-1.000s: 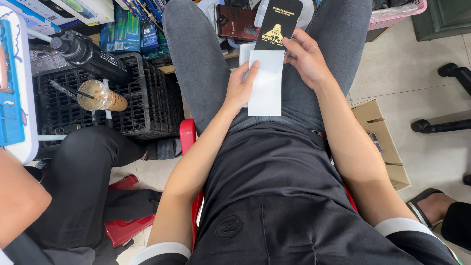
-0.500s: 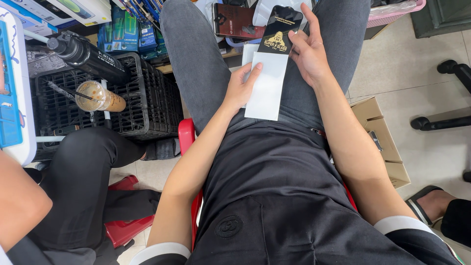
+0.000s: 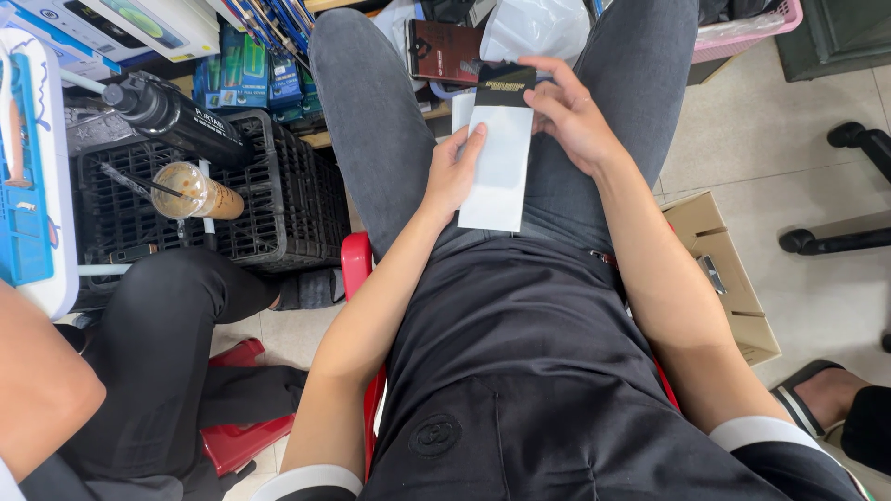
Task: The person sits on a chair and repeatedly picks up a black card from a white paper on their lap, rubs the card surface with a finger, and places it back down. The action is repeated multiple times without any other objects being manipulated.
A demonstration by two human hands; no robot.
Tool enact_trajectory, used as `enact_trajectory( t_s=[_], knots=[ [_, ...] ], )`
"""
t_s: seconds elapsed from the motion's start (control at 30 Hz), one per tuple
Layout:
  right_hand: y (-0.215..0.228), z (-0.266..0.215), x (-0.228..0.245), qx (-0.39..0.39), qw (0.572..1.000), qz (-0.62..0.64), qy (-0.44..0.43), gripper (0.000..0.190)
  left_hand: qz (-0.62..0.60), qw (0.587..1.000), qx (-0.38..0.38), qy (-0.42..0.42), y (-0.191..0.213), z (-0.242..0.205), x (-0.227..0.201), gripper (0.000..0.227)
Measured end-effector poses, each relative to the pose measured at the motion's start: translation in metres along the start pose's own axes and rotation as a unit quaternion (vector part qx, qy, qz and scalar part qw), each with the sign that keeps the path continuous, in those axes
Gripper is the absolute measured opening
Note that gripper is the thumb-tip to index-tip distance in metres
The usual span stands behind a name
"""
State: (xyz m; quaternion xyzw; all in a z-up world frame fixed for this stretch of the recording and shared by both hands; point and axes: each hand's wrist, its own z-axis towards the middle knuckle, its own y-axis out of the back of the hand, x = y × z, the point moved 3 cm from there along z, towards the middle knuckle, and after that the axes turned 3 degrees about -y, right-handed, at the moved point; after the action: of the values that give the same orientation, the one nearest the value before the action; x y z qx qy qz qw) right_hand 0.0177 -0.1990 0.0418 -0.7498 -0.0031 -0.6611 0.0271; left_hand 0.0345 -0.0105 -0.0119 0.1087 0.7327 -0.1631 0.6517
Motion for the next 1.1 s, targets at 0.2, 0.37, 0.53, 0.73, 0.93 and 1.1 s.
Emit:
enact_trajectory(
  t_s=[0.2,0.37,0.53,0.73,0.93,1.1],
  knots=[
    [-0.002,-0.001,-0.002,0.053,0.998,-0.039,-0.006,0.034,-0.03,0.998,-0.052,0.03,0.003,0.003,0.004,0.039],
    [-0.003,-0.001,-0.003,0.086,0.996,-0.032,-0.004,0.027,-0.058,0.996,-0.062,0.036,0.003,0.002,-0.001,0.044],
    [-0.006,-0.003,-0.002,0.113,0.992,-0.05,-0.001,0.027,-0.06,0.995,-0.069,0.044,0.004,0.0,-0.003,0.044],
    [-0.006,-0.002,-0.003,0.083,0.993,-0.076,0.035,0.023,-0.07,0.995,-0.06,0.047,0.003,0.004,0.0,0.042],
    [0.008,0.012,-0.04,0.032,0.988,-0.068,0.134,0.024,-0.041,0.996,-0.069,-0.022,0.001,0.022,0.037,0.021],
    [0.008,0.003,-0.023,0.001,0.986,-0.033,0.163,0.008,-0.087,0.991,-0.095,0.033,0.007,0.022,0.044,0.034]
  ],
)
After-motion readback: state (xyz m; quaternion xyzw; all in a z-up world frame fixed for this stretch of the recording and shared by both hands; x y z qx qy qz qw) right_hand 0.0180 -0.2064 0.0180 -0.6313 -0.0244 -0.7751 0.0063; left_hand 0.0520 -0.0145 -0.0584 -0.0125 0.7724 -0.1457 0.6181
